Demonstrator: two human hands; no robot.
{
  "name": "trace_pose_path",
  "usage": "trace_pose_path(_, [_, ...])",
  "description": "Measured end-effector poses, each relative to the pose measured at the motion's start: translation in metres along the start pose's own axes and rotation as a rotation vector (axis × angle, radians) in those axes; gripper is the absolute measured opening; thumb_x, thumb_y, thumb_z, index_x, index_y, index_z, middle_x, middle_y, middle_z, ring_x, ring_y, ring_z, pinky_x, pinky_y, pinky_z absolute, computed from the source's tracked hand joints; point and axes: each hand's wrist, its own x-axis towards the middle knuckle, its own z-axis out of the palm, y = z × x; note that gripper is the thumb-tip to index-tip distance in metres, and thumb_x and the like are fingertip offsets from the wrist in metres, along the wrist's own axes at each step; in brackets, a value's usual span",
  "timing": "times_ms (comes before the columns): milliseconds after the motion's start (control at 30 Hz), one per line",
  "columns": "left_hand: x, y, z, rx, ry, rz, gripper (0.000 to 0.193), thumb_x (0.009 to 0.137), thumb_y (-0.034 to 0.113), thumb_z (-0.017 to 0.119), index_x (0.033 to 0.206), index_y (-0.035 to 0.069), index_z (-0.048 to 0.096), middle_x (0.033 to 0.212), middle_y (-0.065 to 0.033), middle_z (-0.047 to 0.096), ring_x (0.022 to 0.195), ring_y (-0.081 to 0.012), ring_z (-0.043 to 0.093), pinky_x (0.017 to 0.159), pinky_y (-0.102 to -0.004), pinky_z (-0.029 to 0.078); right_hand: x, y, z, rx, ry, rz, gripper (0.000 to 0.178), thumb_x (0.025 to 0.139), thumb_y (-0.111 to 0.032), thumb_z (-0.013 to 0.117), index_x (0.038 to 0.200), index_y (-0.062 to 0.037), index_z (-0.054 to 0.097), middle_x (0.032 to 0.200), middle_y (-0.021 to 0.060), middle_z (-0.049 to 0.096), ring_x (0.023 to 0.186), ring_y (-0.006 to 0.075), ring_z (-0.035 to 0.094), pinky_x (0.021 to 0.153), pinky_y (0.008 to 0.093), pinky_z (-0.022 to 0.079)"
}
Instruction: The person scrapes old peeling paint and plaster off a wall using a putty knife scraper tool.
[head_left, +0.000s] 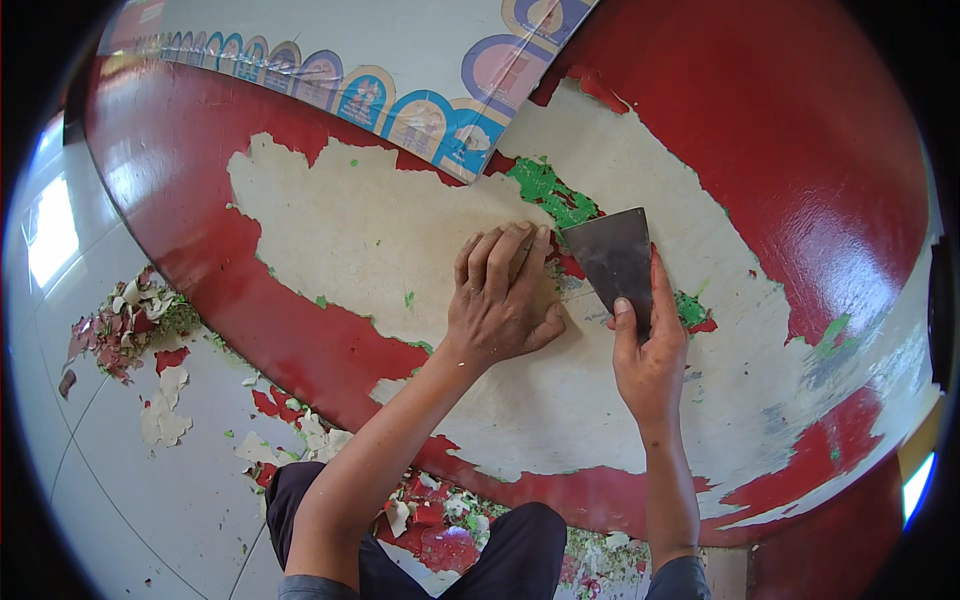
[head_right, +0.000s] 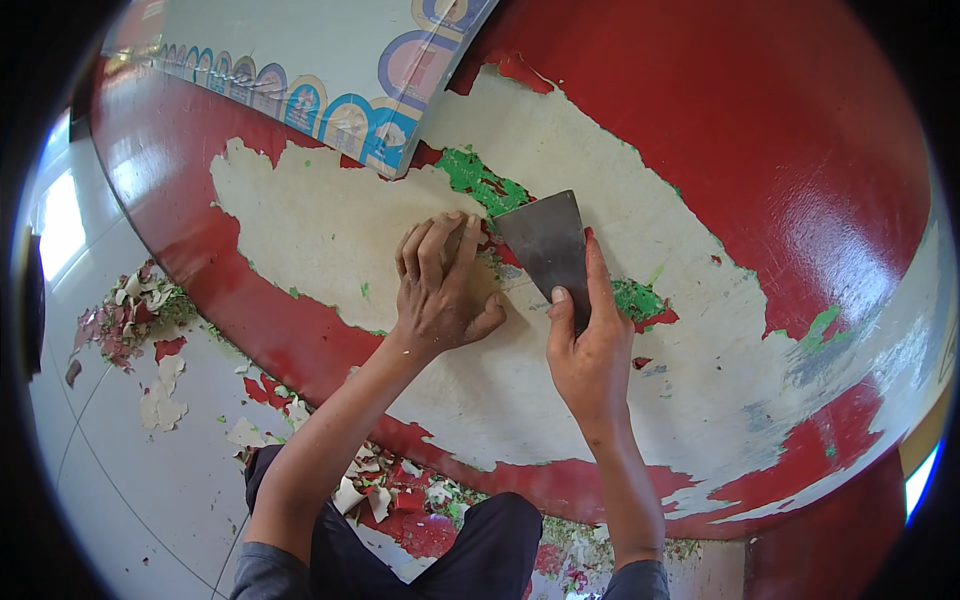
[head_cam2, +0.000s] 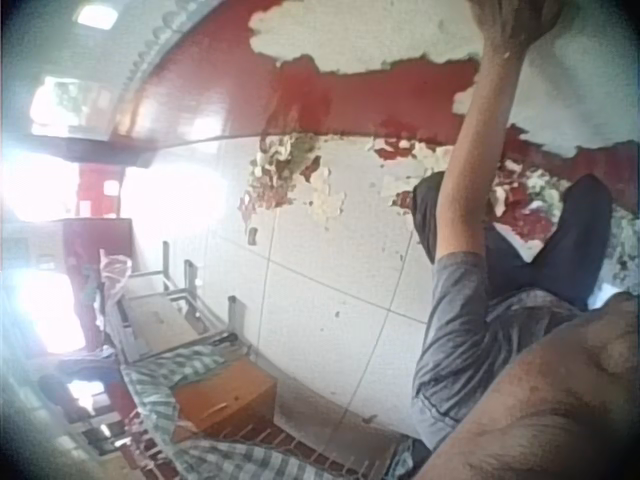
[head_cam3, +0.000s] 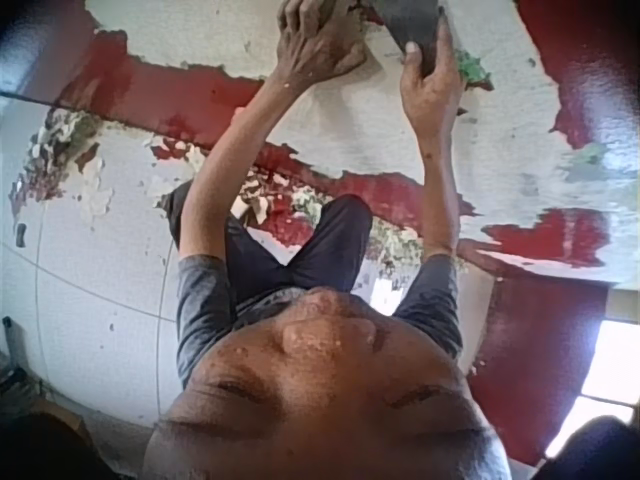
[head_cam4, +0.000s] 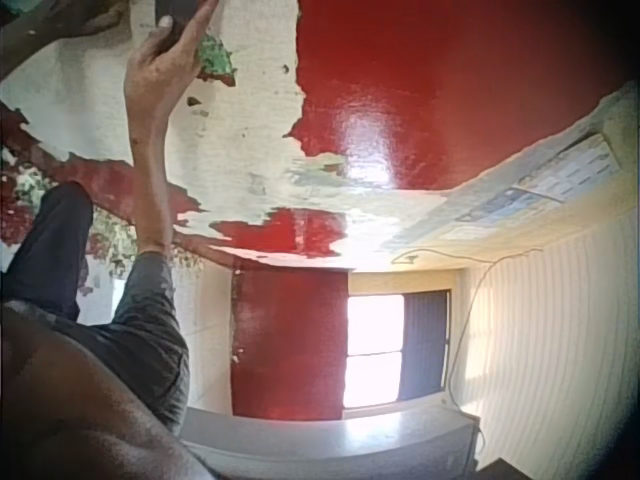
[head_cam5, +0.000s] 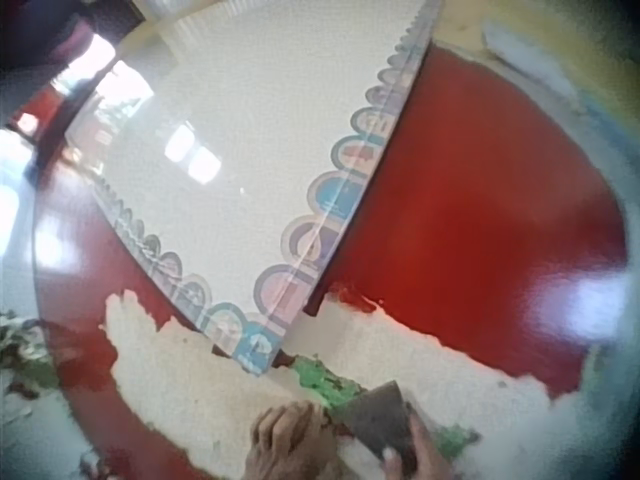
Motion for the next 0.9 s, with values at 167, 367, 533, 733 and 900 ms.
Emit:
trace_pose_path(167, [0.001,0.001,0.001,-0.025,0.005,-0.016,0.074,0.065,0.037,0.06,0.13,0.004,0.048,0.129,-0.0145,0.037,0.12,-0.0341,0.034,0.1,-0.0469,0.028,-0.001,0.003,0.001,-0.028,0.002,-0.019,0.052,0.089,-0.001,0.051,0.139,0.0027,0.035,0.122,0.0248,0.055,0.094,0.0297,0.063,0.08,0.0352,0.049])
trace_pose_path(367, [0.006,0.008,-0.002,-0.056,0.013,-0.094,0.076,0.058,0.035,0.062,0.128,0.01,0.051,0.125,-0.0138,0.038,0.115,-0.0327,0.035,0.097,-0.0443,0.027,-0.002,-0.005,0.006,0.018,0.018,0.014,0.053,0.09,-0.001,0.051,0.14,0.002,0.033,0.12,0.0232,0.057,0.082,0.0225,0.064,0.073,0.0326,0.05])
trace_pose_path(533, [0.005,0.01,-0.001,-0.04,0.002,-0.098,0.074,0.055,0.033,0.062,0.125,0.013,0.055,0.124,-0.0132,0.039,0.114,-0.0318,0.035,0.097,-0.0439,0.026,-0.003,0.0,0.008,-0.004,0.026,-0.011,0.054,0.09,-0.001,0.052,0.14,0.0016,0.033,0.118,0.0216,0.059,0.068,0.0173,0.062,0.065,0.0305,0.051])
trace_pose_path(733, [0.006,0.009,0.0,-0.043,0.036,-0.099,0.07,0.055,0.034,0.061,0.122,0.013,0.057,0.123,-0.0128,0.04,0.113,-0.0319,0.034,0.097,-0.0431,0.027,-0.003,0.005,0.01,0.006,0.042,-0.018,0.052,0.09,-0.001,0.053,0.138,0.0025,0.036,0.106,0.0173,0.064,0.066,0.0159,0.062,0.063,0.0294,0.051])
trace_pose_path(900, [0.005,0.007,0.001,-0.048,0.047,-0.057,0.074,0.056,0.035,0.062,0.125,0.011,0.053,0.125,-0.0138,0.04,0.113,-0.0322,0.035,0.097,-0.0433,0.027,-0.005,0.012,0.011,0.057,0.06,-0.054,0.051,0.09,0.0,0.053,0.138,0.0033,0.036,0.104,0.0154,0.063,0.069,0.014,0.062,0.064,0.0282,0.052])
